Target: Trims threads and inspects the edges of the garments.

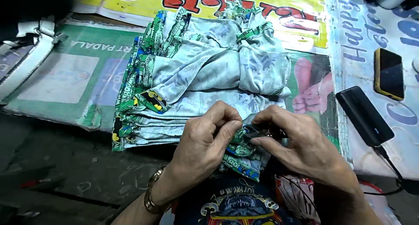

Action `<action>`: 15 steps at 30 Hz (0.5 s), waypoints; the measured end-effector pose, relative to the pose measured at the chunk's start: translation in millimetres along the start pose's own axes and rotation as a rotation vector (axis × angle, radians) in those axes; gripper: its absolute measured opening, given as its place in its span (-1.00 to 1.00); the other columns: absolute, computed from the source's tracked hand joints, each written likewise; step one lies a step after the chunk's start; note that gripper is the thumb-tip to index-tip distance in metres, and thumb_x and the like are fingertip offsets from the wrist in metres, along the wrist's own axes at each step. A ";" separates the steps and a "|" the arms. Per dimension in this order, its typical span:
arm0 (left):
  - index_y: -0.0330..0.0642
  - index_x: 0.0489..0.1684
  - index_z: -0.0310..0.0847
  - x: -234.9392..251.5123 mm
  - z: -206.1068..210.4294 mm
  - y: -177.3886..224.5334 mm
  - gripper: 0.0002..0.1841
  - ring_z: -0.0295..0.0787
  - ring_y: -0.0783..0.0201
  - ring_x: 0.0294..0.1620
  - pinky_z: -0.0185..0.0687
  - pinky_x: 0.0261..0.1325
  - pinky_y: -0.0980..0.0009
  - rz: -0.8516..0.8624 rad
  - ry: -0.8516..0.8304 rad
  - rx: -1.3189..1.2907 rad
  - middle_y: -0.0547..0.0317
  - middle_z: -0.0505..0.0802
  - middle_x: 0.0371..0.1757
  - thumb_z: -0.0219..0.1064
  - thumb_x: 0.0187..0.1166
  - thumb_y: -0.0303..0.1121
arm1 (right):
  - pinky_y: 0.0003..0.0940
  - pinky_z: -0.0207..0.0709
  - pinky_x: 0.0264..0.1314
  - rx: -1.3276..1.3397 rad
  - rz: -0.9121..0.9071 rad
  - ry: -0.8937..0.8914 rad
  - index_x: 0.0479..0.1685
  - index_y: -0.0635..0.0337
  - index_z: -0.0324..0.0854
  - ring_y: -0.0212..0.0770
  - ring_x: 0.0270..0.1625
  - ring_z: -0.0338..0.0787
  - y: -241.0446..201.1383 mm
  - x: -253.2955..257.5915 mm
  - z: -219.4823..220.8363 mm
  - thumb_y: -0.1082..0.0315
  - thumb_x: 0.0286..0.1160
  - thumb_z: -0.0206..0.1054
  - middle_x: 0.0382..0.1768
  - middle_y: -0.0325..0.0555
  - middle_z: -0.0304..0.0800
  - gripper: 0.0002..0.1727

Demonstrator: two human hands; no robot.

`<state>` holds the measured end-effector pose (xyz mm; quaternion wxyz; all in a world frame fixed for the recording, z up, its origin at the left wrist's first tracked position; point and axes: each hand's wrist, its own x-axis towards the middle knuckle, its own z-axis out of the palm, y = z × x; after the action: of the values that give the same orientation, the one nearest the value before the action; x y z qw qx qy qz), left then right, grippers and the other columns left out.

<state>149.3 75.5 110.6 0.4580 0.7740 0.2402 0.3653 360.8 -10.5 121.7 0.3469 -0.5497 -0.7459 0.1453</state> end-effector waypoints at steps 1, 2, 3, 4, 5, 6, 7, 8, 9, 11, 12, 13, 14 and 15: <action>-0.15 -0.14 0.62 0.6 0.3 0.6 -0.98 0.55 0.64 -0.49 0.50 -0.44 0.75 0.017 -0.005 0.021 0.43 0.69 -0.43 0.29 0.68 -0.44 | -0.64 0.50 -0.38 -0.006 -0.010 -0.004 -0.04 0.09 0.70 -0.60 -0.37 0.64 0.0 1.2 -0.8 0.10 0.62 0.36 -0.33 -0.39 0.73 -0.74; -0.16 -0.15 0.62 1.1 0.5 1.4 -0.97 0.56 0.64 -0.49 0.51 -0.43 0.75 0.035 -0.011 0.045 0.43 0.69 -0.43 0.29 0.68 -0.45 | -0.64 0.50 -0.39 -0.014 -0.022 -0.008 -0.05 0.08 0.72 -0.60 -0.37 0.65 -0.1 2.6 -1.4 0.10 0.62 0.36 -0.33 -0.39 0.74 -0.75; -0.17 -0.16 0.63 1.5 0.7 2.3 -0.96 0.57 0.64 -0.48 0.52 -0.42 0.75 0.054 -0.017 0.073 0.42 0.69 -0.43 0.28 0.68 -0.46 | -0.63 0.50 -0.40 -0.018 -0.032 -0.015 -0.07 0.08 0.72 -0.60 -0.38 0.65 -0.5 3.9 -2.0 0.10 0.62 0.37 -0.34 -0.40 0.74 -0.75; -0.18 -0.17 0.64 2.0 0.8 3.1 -0.96 0.57 0.65 -0.47 0.52 -0.41 0.75 0.073 -0.022 0.103 0.41 0.70 -0.42 0.28 0.67 -0.46 | -0.64 0.50 -0.40 -0.021 -0.043 -0.021 -0.08 0.08 0.73 -0.60 -0.38 0.65 -0.8 5.1 -2.4 0.10 0.62 0.37 -0.34 -0.41 0.74 -0.76; -0.20 -0.18 0.64 2.6 0.9 3.6 -0.95 0.57 0.65 -0.46 0.52 -0.40 0.75 0.093 -0.026 0.132 0.40 0.70 -0.42 0.28 0.67 -0.47 | -0.64 0.48 -0.41 -0.018 -0.054 -0.028 -0.08 0.08 0.74 -0.60 -0.39 0.64 -0.9 6.0 -2.6 0.11 0.63 0.36 -0.34 -0.41 0.74 -0.77; -0.21 -0.18 0.64 3.0 0.9 3.8 -0.95 0.58 0.64 -0.45 0.53 -0.38 0.74 0.110 -0.029 0.155 0.39 0.71 -0.41 0.28 0.67 -0.47 | -0.63 0.48 -0.41 -0.015 -0.063 -0.033 -0.09 0.08 0.75 -0.59 -0.39 0.65 -1.1 6.8 -2.8 0.13 0.64 0.36 -0.35 -0.41 0.74 -0.78; -0.21 -0.18 0.64 3.6 1.0 3.7 -0.94 0.58 0.64 -0.45 0.53 -0.37 0.74 0.122 -0.031 0.169 0.38 0.71 -0.40 0.27 0.67 -0.47 | -0.62 0.48 -0.41 -0.015 -0.070 -0.035 -0.10 0.08 0.75 -0.59 -0.39 0.65 -1.2 7.2 -2.7 0.14 0.64 0.35 -0.35 -0.41 0.74 -0.78; -0.22 -0.18 0.65 4.0 1.0 3.5 -0.94 0.58 0.64 -0.45 0.53 -0.37 0.74 0.128 -0.031 0.179 0.37 0.71 -0.40 0.27 0.66 -0.47 | -0.62 0.49 -0.41 -0.015 -0.075 -0.034 -0.11 0.09 0.75 -0.58 -0.39 0.65 -1.0 7.5 -2.3 0.14 0.64 0.35 -0.35 -0.40 0.75 -0.78; -0.22 -0.19 0.65 4.2 1.0 3.2 -0.94 0.58 0.64 -0.45 0.53 -0.37 0.74 0.132 -0.030 0.187 0.37 0.70 -0.41 0.27 0.66 -0.47 | -0.61 0.48 -0.42 -0.015 -0.076 -0.033 -0.11 0.09 0.76 -0.58 -0.39 0.65 -0.8 7.6 -1.8 0.14 0.64 0.35 -0.36 -0.40 0.74 -0.78; -0.23 -0.19 0.65 4.3 1.7 2.5 -0.94 0.57 0.63 -0.44 0.52 -0.37 0.74 0.139 -0.029 0.195 0.37 0.70 -0.41 0.28 0.66 -0.47 | -0.62 0.47 -0.42 -0.008 -0.070 -0.032 -0.14 0.08 0.76 -0.58 -0.40 0.65 -0.2 7.5 -0.9 0.15 0.65 0.35 -0.37 -0.41 0.74 -0.79; -0.23 -0.19 0.65 4.3 2.1 2.0 -0.94 0.58 0.63 -0.44 0.52 -0.37 0.74 0.139 -0.030 0.194 0.36 0.70 -0.41 0.28 0.66 -0.47 | -0.63 0.48 -0.41 0.005 -0.064 -0.032 -0.15 0.08 0.76 -0.58 -0.39 0.66 0.3 7.5 -0.4 0.16 0.65 0.34 -0.37 -0.41 0.74 -0.79; -0.22 -0.19 0.65 4.3 2.4 1.6 -0.94 0.57 0.63 -0.44 0.52 -0.37 0.74 0.139 -0.030 0.191 0.37 0.70 -0.41 0.28 0.66 -0.47 | -0.64 0.49 -0.40 0.031 -0.061 -0.031 -0.17 0.10 0.77 -0.59 -0.39 0.66 1.0 7.5 0.6 0.17 0.65 0.35 -0.38 -0.41 0.74 -0.79; -0.22 -0.19 0.65 4.1 2.5 1.1 -0.95 0.57 0.63 -0.44 0.52 -0.37 0.73 0.134 -0.029 0.188 0.37 0.70 -0.40 0.29 0.66 -0.47 | -0.65 0.50 -0.39 0.061 -0.060 -0.027 -0.18 0.11 0.77 -0.60 -0.39 0.67 2.0 7.5 2.1 0.19 0.65 0.35 -0.38 -0.40 0.75 -0.80; -0.22 -0.17 0.64 3.6 2.4 0.5 -0.95 0.57 0.63 -0.44 0.52 -0.38 0.73 0.121 -0.024 0.182 0.37 0.70 -0.40 0.28 0.66 -0.47 | -0.66 0.50 -0.39 0.089 -0.065 -0.025 -0.17 0.13 0.76 -0.60 -0.38 0.67 2.9 7.3 3.5 0.19 0.64 0.36 -0.38 -0.39 0.76 -0.80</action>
<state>153.4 76.5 111.5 0.3657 0.8299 0.2195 0.3597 359.4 -2.2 120.0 0.3663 -0.5074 -0.7604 0.1736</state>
